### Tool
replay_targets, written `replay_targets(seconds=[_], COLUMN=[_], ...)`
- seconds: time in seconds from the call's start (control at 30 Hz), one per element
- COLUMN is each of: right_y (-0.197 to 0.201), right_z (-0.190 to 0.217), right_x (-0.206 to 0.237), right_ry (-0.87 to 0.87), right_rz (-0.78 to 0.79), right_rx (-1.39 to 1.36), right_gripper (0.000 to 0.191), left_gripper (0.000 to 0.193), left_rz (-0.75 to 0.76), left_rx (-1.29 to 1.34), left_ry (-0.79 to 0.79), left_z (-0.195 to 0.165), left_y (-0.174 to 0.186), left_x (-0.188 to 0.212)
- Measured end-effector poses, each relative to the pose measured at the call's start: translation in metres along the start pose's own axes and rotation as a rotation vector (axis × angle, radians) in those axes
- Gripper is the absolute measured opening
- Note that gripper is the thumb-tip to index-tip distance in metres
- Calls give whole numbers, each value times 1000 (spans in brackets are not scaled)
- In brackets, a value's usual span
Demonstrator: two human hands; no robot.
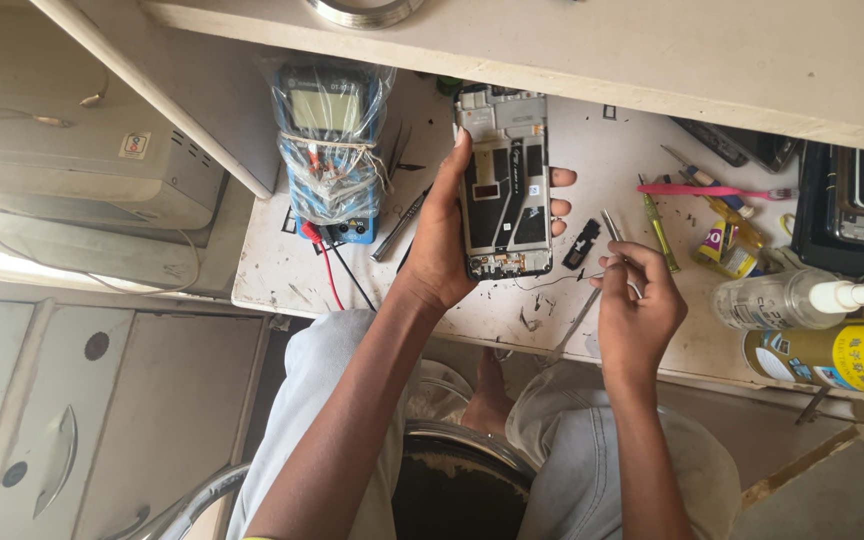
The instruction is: The person sits at a cluttered repair bench and works on a disassembled smartphone, prying at its frame and handling internal components by hand. They use a screwdriver on the phone, reposition the chassis repeatedly, then fit the back cover onto the phone body and press it closed.
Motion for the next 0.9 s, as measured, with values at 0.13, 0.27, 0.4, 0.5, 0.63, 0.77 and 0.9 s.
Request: replay_targets(seconds=[0.13,0.27,0.4,0.5,0.63,0.77,0.9], right_y=[1,0,3,2,-3,-5,-4], right_z=[2,7,15,25,36,36,31], right_x=[1,3,5,9,14,13,13], right_ry=[22,107,223,350,457,428,431], right_rz=[-20,-46,-118,-134,-141,-138,-134], right_rx=[41,59,285,350,487,484,450], right_gripper=[19,16,15,21,24,25,23], left_gripper=[74,63,64,74,76,70,37], left_rz=[-43,-121,-101,-145,-50,-29,-73], left_rx=[44,490,296,-177,-47,-49,-365], left_ry=[-22,-64,-127,-46,65,167,117], left_z=[1,-7,-8,4,14,24,36], left_y=[6,18,22,19,6,2,13], left_x=[2,2,-1,-2,-3,-2,1])
Point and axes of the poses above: each hand's wrist, its own x-axis away from the middle knuckle, its own y-axis out of the back of the hand, z = x × y, the point moved 5 cm from there along -x, towards the middle knuckle, and after that the axes turned 7 degrees about -y, right-handed, at the moved point
